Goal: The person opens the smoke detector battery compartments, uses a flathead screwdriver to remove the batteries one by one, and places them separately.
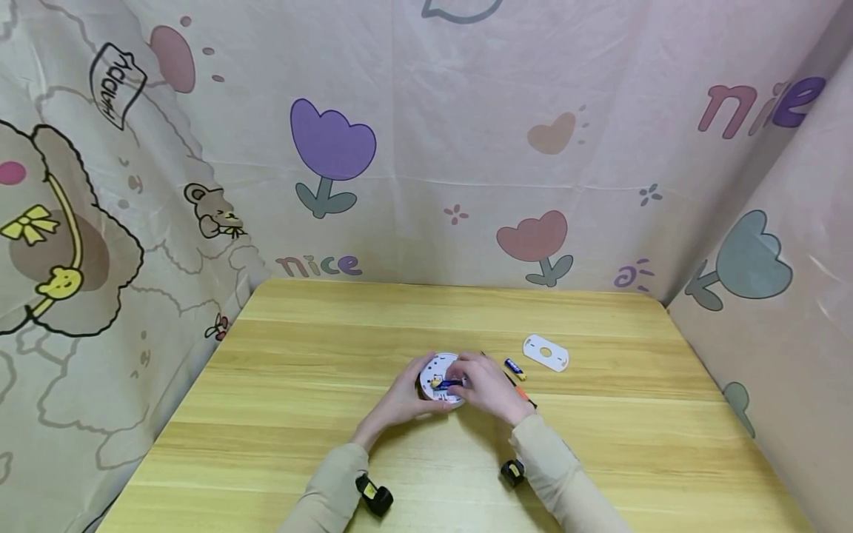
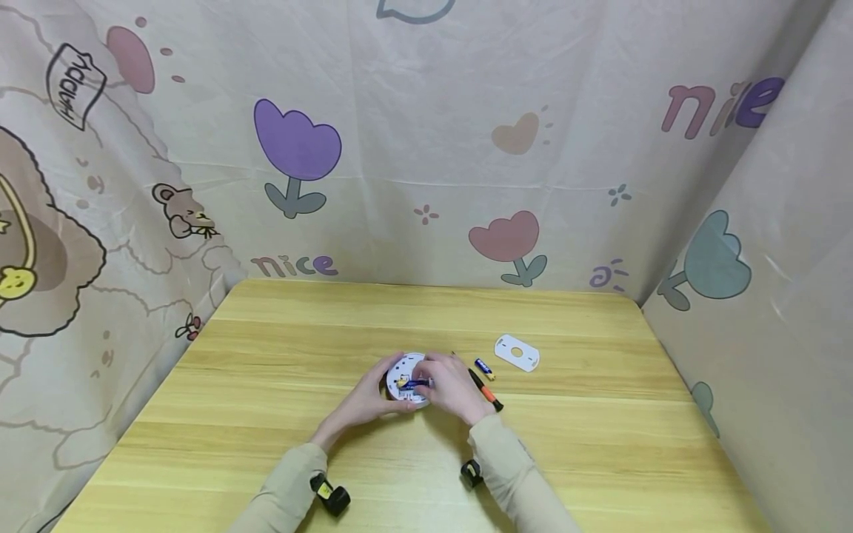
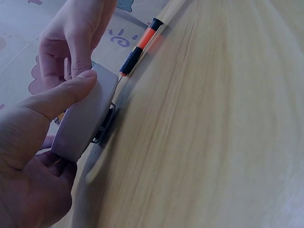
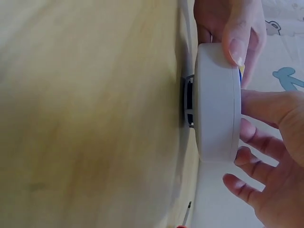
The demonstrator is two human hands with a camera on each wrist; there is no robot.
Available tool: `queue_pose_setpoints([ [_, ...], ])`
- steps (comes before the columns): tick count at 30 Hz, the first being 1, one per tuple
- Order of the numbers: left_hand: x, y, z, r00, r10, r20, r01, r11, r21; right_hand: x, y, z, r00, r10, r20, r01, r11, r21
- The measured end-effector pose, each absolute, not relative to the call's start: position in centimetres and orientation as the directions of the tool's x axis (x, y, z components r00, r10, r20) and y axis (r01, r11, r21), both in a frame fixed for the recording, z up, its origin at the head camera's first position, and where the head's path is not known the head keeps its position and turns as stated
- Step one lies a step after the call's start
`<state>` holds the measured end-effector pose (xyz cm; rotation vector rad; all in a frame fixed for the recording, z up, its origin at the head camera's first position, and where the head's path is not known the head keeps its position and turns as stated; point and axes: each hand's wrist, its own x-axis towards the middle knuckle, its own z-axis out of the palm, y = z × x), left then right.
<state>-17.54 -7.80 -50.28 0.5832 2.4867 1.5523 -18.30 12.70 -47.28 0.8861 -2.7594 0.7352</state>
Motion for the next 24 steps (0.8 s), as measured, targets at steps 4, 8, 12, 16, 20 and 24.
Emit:
queue_pose_setpoints([
  [4,-17.53,-7.85,-50.33,-0.911,0.405,0.074,0.247,0.394,0.885,-18.54,12.45,-46.82,-0.819,-0.523,0.235,-0.572,0.713,-0.406],
  [8,-17.56,-7.85,-50.31,-0.911,0.407,0.070,0.245,0.396,0.885,-18.70,12.24,-46.58,-0.814,-0.539,0.217,-0.579,0.722,-0.379],
  [12,-17.61,-7.85,-50.32,-0.911,0.406,0.068,0.243,0.395,0.886,-18.84,12.16,-46.48,-0.805,-0.559,0.200,-0.591,0.722,-0.361],
  [16,-17.63,-7.85,-50.32,-0.912,0.405,0.068,0.242,0.395,0.886,-18.89,12.12,-46.28,-0.802,-0.573,0.170,-0.593,0.725,-0.351],
  [20,-17.65,-7.86,-50.38,-0.913,0.404,0.064,0.240,0.401,0.884,-18.93,12.13,-46.21,-0.795,-0.586,0.154,-0.601,0.727,-0.332],
  [24,-17.72,-7.87,-50.48,-0.911,0.407,0.071,0.247,0.399,0.883,-18.97,12.20,-46.28,-0.775,-0.608,0.170,-0.630,0.725,-0.278],
])
